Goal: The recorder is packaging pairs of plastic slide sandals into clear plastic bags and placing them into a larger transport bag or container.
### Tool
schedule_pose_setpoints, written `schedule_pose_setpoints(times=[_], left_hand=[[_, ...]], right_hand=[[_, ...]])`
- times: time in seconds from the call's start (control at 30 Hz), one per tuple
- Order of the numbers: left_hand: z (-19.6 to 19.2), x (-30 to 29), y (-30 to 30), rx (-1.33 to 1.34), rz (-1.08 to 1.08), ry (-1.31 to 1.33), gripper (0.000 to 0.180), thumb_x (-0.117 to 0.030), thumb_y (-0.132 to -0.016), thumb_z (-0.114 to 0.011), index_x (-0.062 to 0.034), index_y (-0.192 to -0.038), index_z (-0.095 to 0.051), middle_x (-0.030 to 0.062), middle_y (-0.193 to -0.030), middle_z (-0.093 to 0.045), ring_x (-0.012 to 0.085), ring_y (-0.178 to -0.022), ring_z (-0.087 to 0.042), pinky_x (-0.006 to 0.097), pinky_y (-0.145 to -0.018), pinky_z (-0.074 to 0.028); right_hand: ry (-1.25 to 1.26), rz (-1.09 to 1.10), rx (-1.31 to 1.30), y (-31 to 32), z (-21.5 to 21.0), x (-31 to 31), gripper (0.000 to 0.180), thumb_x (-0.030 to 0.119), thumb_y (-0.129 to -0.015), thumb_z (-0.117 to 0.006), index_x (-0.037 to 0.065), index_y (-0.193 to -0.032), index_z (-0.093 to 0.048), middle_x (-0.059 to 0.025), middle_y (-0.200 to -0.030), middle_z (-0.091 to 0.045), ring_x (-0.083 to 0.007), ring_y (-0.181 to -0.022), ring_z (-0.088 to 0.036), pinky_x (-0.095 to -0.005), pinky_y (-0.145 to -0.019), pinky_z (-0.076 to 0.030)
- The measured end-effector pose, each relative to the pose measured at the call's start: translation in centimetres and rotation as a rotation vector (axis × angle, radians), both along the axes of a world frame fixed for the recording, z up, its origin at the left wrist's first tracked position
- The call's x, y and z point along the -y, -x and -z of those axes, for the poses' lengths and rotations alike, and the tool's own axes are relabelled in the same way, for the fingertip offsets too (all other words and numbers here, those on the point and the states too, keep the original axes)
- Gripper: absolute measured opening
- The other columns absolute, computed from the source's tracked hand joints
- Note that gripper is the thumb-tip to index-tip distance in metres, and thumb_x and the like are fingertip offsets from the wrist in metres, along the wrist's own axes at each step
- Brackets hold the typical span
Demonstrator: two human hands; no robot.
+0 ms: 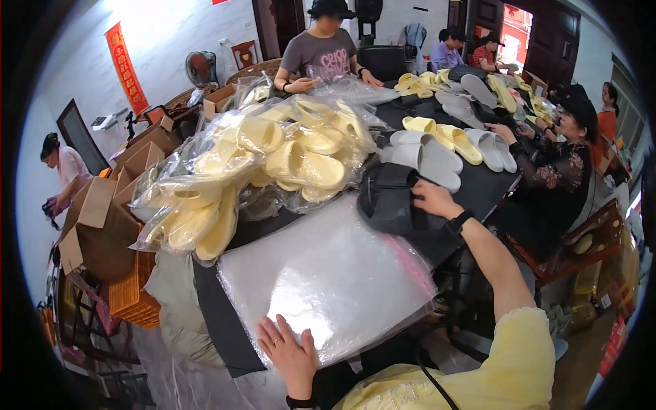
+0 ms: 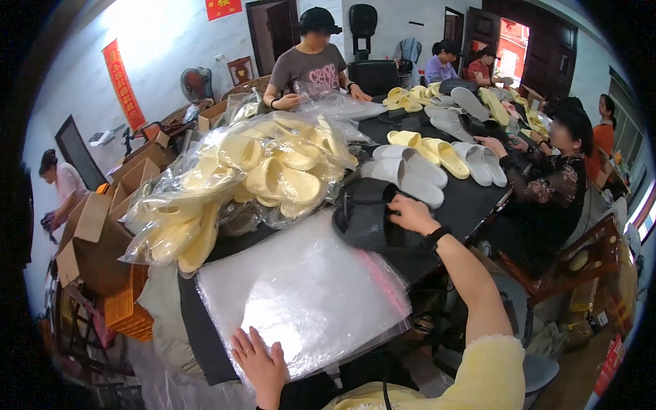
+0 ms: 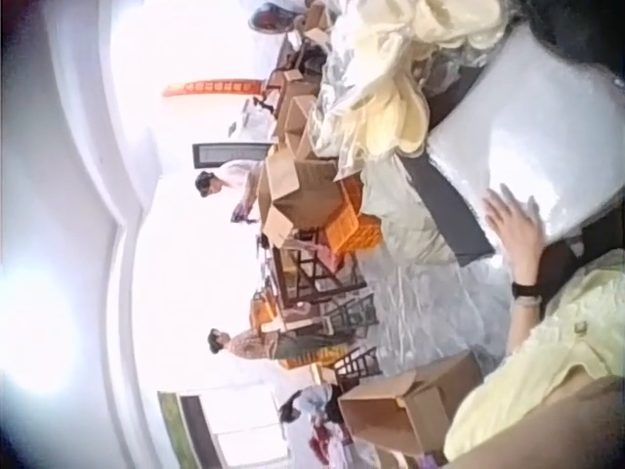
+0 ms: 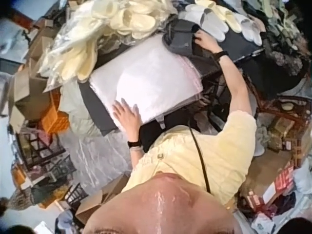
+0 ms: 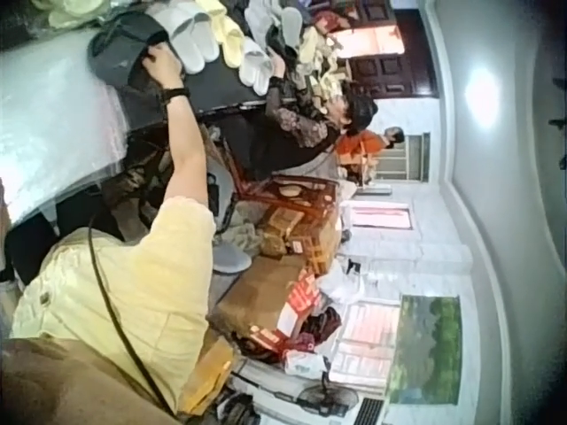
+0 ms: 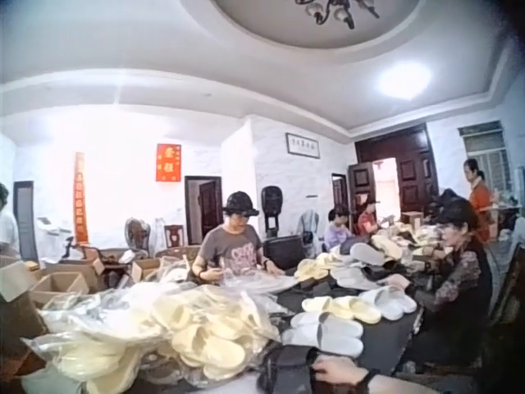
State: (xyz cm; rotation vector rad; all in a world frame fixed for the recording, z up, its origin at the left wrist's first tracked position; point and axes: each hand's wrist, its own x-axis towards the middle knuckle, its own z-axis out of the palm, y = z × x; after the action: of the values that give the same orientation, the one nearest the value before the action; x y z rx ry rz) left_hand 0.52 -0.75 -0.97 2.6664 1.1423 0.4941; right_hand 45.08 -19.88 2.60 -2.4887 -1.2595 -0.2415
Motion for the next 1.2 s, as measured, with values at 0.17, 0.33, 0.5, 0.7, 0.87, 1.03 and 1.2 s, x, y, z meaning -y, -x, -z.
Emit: schedule_pose_setpoints(times=[0.17, 0.33, 0.5, 0.7, 0.87, 1.03, 1.2], left_hand=[[0.0, -0.3, -0.1, 0.024, 0.003, -0.003, 0.065, -0.037, -0.084, -0.051, 0.0012, -0.134, -0.035, 0.0281, -0.142, -0.024, 0.0445, -0.133, -0.018, 0.055, -0.106, -0.013], [-0.2, -0.5, -0.6, 0.064, 0.044, -0.032, 0.066, -0.038, -0.084, -0.054, 0.0021, -0.133, -0.036, 0.0292, -0.141, -0.025, 0.0454, -0.132, -0.019, 0.056, -0.105, -0.015], [0.5, -0.6, 0.2, 0.073, -0.003, -0.076, 0.064, -0.041, -0.084, -0.055, -0.0011, -0.131, -0.040, 0.0272, -0.139, -0.028, 0.0459, -0.129, -0.025, 0.057, -0.102, -0.021], [-1.2, -0.7, 1.0, 0.029, 0.069, -0.039, 0.064, -0.044, -0.084, -0.054, -0.0020, -0.131, -0.042, 0.0273, -0.139, -0.030, 0.0459, -0.128, -0.027, 0.054, -0.101, -0.025], [-8.0, -6.1, 4.3, 0.145, 0.413, 0.638, 0.053, -0.038, -0.087, -0.058, -0.0048, -0.126, -0.048, 0.0191, -0.126, -0.051, 0.0312, -0.120, -0.047, 0.036, -0.095, -0.040], [-17.4, -13.9, 2.3, 0.274, 0.275, -0.011, 0.043, -0.015, -0.078, -0.068, -0.0021, -0.117, -0.054, 0.0178, -0.114, -0.058, 0.0314, -0.107, -0.056, 0.037, -0.090, -0.045], [-22.8, -26.6, -1.7, 0.378, 0.173, -0.212, 0.054, -0.012, -0.075, -0.067, 0.0019, -0.123, -0.047, 0.0201, -0.114, -0.058, 0.0320, -0.108, -0.055, 0.037, -0.093, -0.042]], right_hand=[[-0.037, 0.092, -0.010, -0.6, 0.6, -1.2, 0.034, 0.024, -0.076, -0.064, 0.010, -0.107, -0.062, -0.0072, -0.106, -0.057, -0.0269, -0.097, -0.057, -0.0408, -0.076, -0.046], [-0.102, 0.235, 0.179, 3.7, -2.6, -2.0, 0.043, 0.015, -0.078, -0.061, 0.008, -0.119, -0.051, -0.0140, -0.108, -0.055, -0.0340, -0.095, -0.056, -0.0442, -0.078, -0.047], [-0.402, -0.140, -0.975, 16.3, -6.3, -7.5, 0.020, 0.016, -0.091, -0.053, 0.003, -0.103, -0.060, -0.0011, -0.076, -0.056, -0.0062, -0.059, -0.050, -0.0211, -0.053, -0.042], [-0.130, -0.341, -1.870, 15.3, 2.4, -8.9, 0.033, 0.029, -0.095, -0.045, 0.001, -0.112, -0.053, -0.0031, -0.079, -0.059, -0.0088, -0.060, -0.056, -0.0225, -0.054, -0.047], [-0.315, -0.438, -2.175, 13.8, 4.0, -8.3, 0.035, 0.027, -0.096, -0.042, 0.001, -0.119, -0.047, -0.0084, -0.091, -0.058, -0.0113, -0.067, -0.058, -0.0251, -0.062, -0.049], [-0.323, -0.456, -2.213, 13.6, 3.8, -8.6, 0.036, 0.027, -0.096, -0.043, 0.000, -0.120, -0.046, -0.0092, -0.091, -0.058, -0.0124, -0.067, -0.058, -0.0267, -0.063, -0.050], [-0.321, -0.483, -2.258, 13.4, 4.1, -8.9, 0.037, 0.028, -0.096, -0.042, 0.000, -0.121, -0.045, -0.0108, -0.093, -0.058, -0.0131, -0.067, -0.058, -0.0287, -0.065, -0.052]])
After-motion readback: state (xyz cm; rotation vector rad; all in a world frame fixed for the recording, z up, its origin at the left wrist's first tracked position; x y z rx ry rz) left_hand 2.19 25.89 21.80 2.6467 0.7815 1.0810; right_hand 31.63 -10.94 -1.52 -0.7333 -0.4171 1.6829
